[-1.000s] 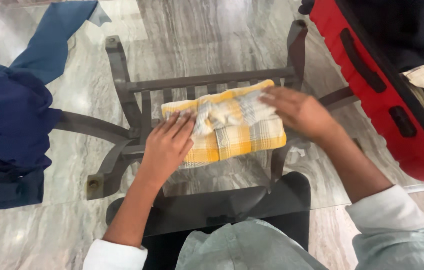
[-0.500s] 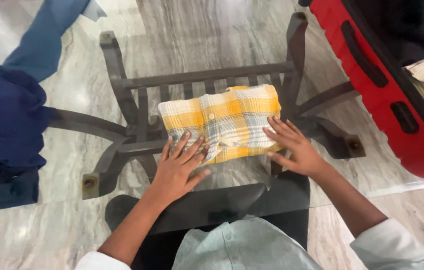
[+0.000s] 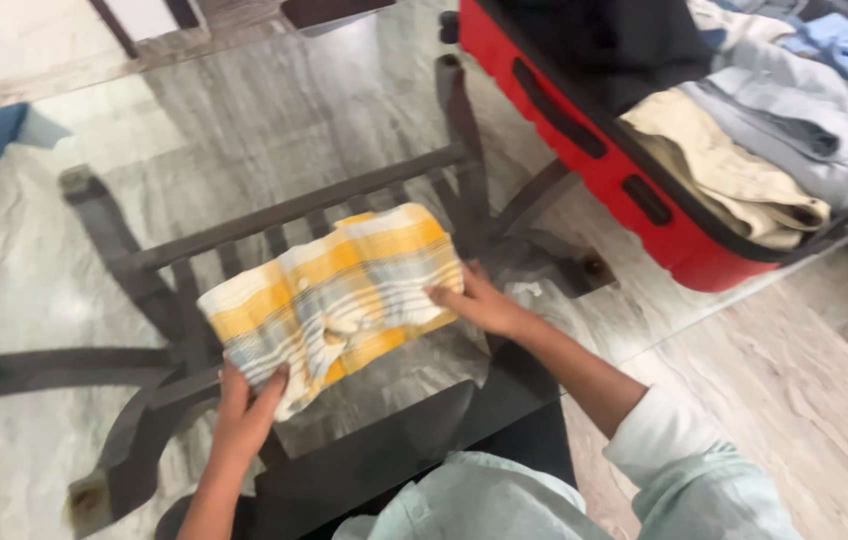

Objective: The person folds a yellow plaid shirt and a dark blue t-shirt on a glass table, then places each item into a red suitcase containing other folded garments.

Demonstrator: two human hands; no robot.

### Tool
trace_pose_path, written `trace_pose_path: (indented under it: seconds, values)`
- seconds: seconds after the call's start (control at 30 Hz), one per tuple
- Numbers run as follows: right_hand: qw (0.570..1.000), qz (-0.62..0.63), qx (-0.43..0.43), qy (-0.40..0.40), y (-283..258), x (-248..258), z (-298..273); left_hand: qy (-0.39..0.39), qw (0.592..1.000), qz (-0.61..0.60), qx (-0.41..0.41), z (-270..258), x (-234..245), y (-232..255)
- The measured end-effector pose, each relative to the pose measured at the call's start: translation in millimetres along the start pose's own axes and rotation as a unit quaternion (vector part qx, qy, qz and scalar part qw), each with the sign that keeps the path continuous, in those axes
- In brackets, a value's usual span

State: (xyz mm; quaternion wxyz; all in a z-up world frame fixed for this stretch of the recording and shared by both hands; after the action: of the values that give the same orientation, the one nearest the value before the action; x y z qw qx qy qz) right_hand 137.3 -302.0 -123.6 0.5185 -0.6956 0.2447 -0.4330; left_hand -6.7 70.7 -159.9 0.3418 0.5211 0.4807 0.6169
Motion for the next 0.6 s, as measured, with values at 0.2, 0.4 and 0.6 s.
trace_pose_path:
  seconds: [0.2,0.4,0.6]
  values:
    - [0.972,0.229,-0.003,0.059,-39.0,10.8,-45.2,0.019,0.987,-0.156,0.035,-7.3,-9.2,43.2]
    - [0.942,0.287,0.042,0.166,-91.2,81.0,-96.4,-0.048,0.996,-0.078,0.008,57.6,-45.9,143.5]
    - [0.926,0.139,0.106,0.335,-131.6,218.6,-149.9,-0.210,0.935,-0.086,-0.272,229.2,-169.1,305.5]
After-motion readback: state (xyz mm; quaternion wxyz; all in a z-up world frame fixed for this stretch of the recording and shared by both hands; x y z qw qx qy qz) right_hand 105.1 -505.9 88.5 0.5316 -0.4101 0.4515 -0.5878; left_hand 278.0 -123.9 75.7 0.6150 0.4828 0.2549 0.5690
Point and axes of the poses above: each hand's wrist, its own z-axis towards the middle knuckle, its own x-axis out of the back of the hand, y = z × x, the point moved 2 cm from there along z, towards the middle knuckle, and after that the axes turned 2 degrees about x, right-handed, at the moved point
